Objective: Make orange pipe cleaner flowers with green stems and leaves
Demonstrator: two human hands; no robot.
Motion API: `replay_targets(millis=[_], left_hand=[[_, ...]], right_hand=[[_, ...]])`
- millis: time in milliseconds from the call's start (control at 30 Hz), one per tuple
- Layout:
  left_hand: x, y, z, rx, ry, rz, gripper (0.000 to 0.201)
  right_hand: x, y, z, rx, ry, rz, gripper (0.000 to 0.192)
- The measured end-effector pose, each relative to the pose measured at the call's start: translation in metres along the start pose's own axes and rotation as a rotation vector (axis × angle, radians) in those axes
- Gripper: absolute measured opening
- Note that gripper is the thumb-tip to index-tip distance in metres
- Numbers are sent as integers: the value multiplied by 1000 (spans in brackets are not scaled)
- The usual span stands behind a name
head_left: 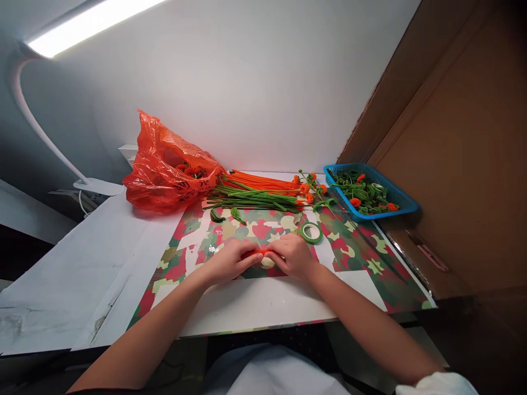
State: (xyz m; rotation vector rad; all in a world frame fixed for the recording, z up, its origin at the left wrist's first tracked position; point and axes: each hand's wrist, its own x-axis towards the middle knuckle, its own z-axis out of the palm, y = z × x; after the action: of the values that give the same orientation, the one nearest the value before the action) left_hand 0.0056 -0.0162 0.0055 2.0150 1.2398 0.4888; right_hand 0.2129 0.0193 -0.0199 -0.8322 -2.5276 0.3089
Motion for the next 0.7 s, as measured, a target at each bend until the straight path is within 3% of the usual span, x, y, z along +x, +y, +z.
replay_targets(millis=[100,267,700], left_hand=[[3,-4,9,262,196,114,17],[5,-10,18,330,290,212,8],[4,-11,18,287,239,233,19]], right_hand=[[3,0,-7,29,-73,83,30],[4,-4,-11,13,-126,80,27],[2,1,-6,138,-87,73,17]])
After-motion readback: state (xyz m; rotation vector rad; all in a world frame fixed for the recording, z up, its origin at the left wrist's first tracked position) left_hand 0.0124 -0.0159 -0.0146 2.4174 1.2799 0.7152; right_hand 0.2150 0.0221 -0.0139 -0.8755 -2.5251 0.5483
